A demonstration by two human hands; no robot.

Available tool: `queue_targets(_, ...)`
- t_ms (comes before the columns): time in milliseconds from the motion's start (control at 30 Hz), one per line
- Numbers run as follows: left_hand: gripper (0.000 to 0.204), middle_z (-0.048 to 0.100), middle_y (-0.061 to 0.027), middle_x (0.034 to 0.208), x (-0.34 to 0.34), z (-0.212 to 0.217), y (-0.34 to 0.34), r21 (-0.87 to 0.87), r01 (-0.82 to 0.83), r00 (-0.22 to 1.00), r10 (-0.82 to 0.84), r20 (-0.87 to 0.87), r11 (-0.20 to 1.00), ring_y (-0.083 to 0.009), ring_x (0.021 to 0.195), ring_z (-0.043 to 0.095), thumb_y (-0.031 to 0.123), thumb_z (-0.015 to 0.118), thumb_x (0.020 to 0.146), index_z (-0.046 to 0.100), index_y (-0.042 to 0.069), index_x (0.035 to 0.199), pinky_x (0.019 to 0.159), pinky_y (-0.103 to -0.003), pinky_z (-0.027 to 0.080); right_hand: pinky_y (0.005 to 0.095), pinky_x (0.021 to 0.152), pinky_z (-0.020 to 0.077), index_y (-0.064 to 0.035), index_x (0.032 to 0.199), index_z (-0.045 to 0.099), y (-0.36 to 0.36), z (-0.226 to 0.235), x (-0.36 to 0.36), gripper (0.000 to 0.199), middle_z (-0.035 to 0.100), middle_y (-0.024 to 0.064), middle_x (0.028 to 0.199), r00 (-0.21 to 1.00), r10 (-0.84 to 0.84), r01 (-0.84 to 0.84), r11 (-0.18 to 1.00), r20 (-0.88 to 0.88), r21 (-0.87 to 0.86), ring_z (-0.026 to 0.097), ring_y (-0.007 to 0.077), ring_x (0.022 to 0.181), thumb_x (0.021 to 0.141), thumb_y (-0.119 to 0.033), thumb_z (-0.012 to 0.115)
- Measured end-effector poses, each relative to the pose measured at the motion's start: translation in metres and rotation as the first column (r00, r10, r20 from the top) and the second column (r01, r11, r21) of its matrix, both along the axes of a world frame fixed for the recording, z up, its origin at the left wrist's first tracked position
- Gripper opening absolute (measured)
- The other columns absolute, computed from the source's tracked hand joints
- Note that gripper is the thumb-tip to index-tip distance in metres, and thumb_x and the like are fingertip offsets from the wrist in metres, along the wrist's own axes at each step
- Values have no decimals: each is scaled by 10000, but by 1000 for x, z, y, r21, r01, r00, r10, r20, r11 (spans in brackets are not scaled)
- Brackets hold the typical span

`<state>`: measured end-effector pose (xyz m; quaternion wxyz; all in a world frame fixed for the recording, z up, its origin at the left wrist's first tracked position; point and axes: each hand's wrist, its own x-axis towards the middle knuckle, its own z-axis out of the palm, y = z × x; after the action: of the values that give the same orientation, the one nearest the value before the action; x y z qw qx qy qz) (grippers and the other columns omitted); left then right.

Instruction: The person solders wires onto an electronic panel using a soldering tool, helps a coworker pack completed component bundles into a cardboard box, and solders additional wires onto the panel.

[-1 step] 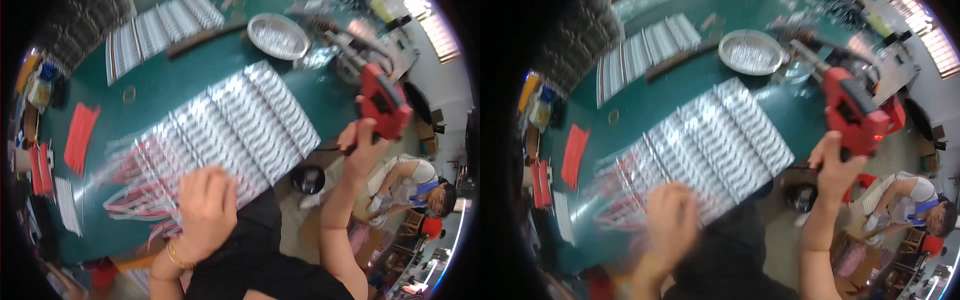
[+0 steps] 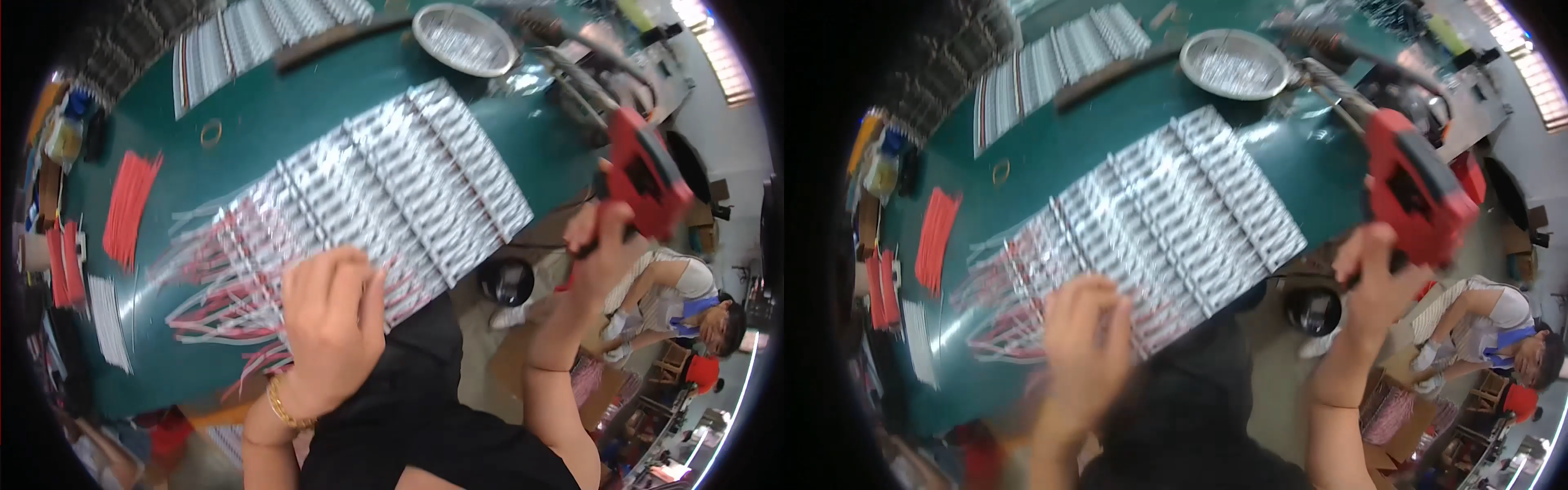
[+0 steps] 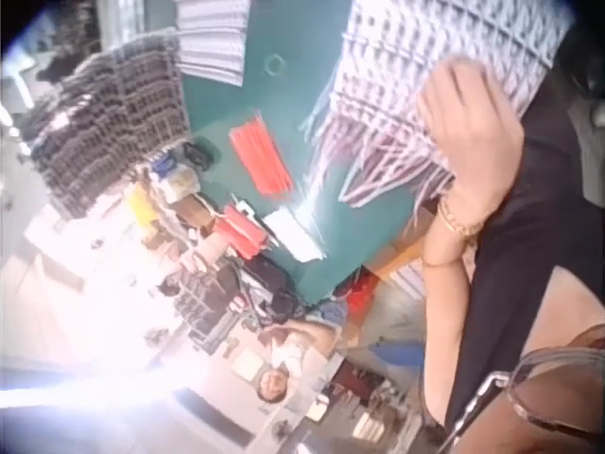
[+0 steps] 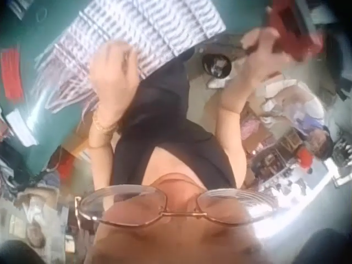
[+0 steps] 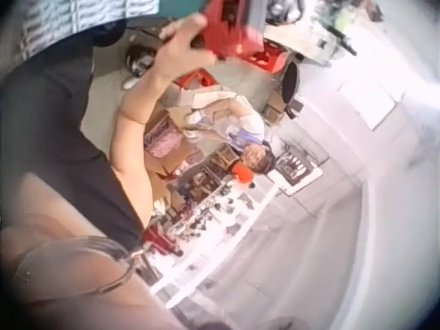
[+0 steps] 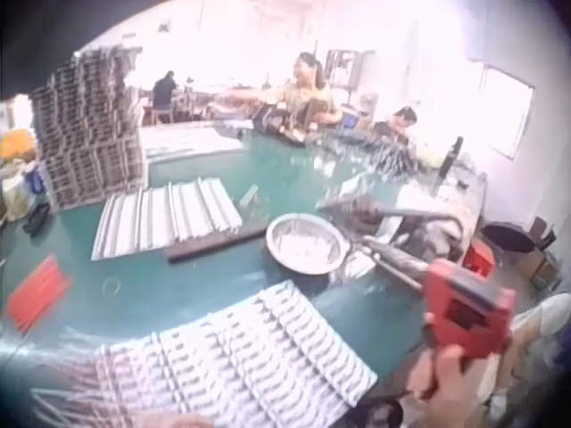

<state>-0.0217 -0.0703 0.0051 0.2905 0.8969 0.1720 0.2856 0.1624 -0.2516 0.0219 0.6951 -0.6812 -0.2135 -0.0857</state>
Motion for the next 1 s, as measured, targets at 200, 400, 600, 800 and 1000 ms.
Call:
queue_targets(200,141,525,-65,797,10,-9,9,-28,121,981,-124,-148,992,-252,772,511,33,686,727,554,55,770,762,-379,354,227,391,354,71,1299,361,-75,-49,-115,884,393,-35,430,889,187,-131,978,-417,159,391,97,359,821,-646,555)
queue_targets(400,153,527,-67,815,7,-10,5,-45,148,971,-154,-183,988,-261,806,496,26,684,715,540,54,754,767,-385,352,272,510,423,-3,1335,378,-91,-40,-168,994,378,-68,465,815,209,-299,951,-540,-84,429,102,420,720,-767,535)
queue_targets(600,128,576,-71,807,6,-10,0,-3,104,979,-102,-178,995,-254,791,515,5,683,706,569,47,746,738,-358,361,271,495,361,-94,632,526,-100,-55,-179,557,490,4,582,781,203,-330,937,-590,-114,511,141,558,766,-619,657)
queue_targets(800,143,528,-82,817,8,-10,3,-13,128,976,-128,-175,992,-270,809,494,15,662,704,537,33,774,772,-408,357,280,491,386,-96,635,537,-97,-49,-179,564,489,21,601,827,106,-354,862,-553,-364,519,169,543,771,-637,620)
queue_targets(1000,142,522,-92,820,8,-11,1,21,119,973,-113,-203,993,-276,808,492,19,656,707,534,29,779,774,-413,360,321,478,425,-104,664,590,-127,-68,-185,434,531,41,625,895,205,-416,703,-395,-578,531,229,518,785,-515,654)
